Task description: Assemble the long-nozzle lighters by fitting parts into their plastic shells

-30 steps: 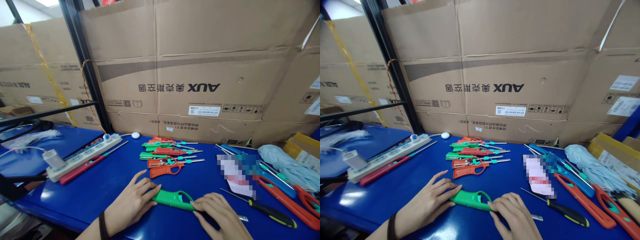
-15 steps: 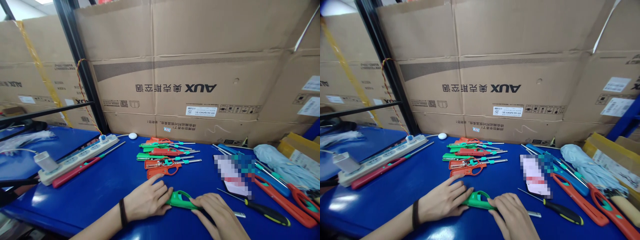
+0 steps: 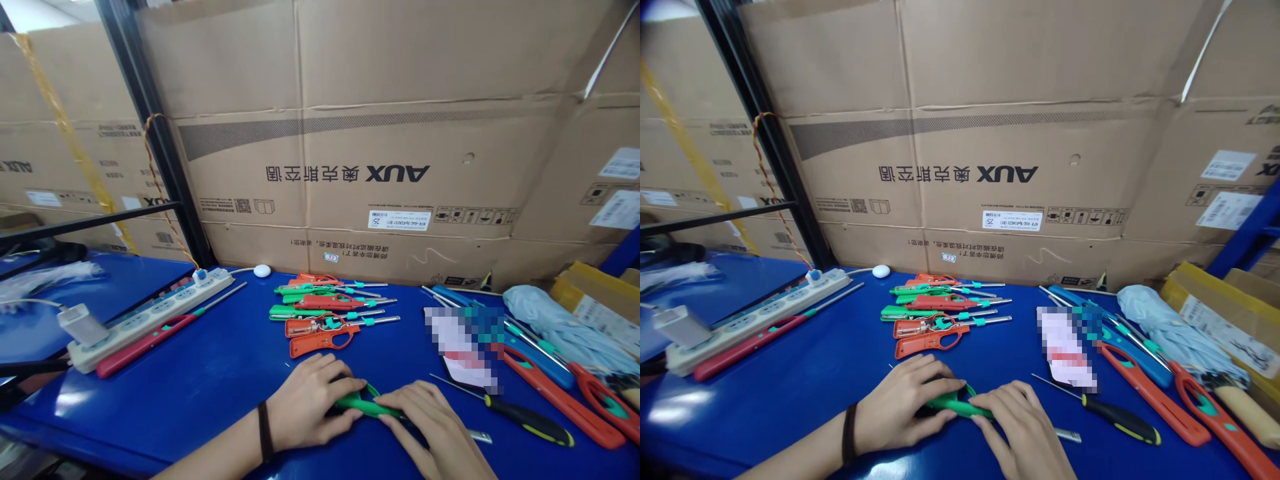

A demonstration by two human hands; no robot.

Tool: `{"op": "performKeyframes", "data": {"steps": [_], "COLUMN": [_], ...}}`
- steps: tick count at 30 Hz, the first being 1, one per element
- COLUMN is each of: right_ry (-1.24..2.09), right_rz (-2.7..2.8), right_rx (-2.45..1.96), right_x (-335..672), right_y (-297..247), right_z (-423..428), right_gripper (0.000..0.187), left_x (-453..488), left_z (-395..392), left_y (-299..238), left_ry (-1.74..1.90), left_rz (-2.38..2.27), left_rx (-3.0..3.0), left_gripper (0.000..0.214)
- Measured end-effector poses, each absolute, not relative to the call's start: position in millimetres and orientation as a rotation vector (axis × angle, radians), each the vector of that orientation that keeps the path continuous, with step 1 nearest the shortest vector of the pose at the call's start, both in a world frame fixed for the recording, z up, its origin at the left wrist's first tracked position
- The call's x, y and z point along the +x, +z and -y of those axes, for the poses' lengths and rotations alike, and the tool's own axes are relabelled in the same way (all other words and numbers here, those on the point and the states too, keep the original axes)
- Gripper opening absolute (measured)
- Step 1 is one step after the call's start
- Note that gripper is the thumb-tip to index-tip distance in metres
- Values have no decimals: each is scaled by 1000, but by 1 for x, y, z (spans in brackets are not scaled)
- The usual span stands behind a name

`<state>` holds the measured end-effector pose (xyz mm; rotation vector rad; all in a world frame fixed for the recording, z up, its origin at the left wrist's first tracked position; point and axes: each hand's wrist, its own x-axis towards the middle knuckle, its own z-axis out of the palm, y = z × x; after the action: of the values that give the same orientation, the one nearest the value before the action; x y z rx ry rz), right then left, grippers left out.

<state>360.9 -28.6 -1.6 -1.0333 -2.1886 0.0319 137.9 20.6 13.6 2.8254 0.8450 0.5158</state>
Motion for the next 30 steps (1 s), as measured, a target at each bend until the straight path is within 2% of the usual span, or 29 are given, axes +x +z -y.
{"op": "performKeyframes", "data": {"steps": [6, 11, 23, 30], "right_ry": [-91, -44, -29, 39], "right_rz": [2169, 2131, 2171, 2211], "right_rx": [-992, -1033, -1074, -1135], "right_x": [358, 358, 363, 366], "right_y": [6, 0, -6, -13], "right_z": [29, 29, 28, 28], "right_gripper": [19, 20, 13, 11], "left_x": [140, 140, 143, 144], "left_z": [-21, -19, -16, -21], "left_y": [8, 4, 4, 19], "left_ry": [566, 552, 496, 337], "left_rz": [-878, -859, -772, -774], "left_rx": [2864, 2992, 3240, 3092], "left_gripper": [38, 39, 21, 14]}}
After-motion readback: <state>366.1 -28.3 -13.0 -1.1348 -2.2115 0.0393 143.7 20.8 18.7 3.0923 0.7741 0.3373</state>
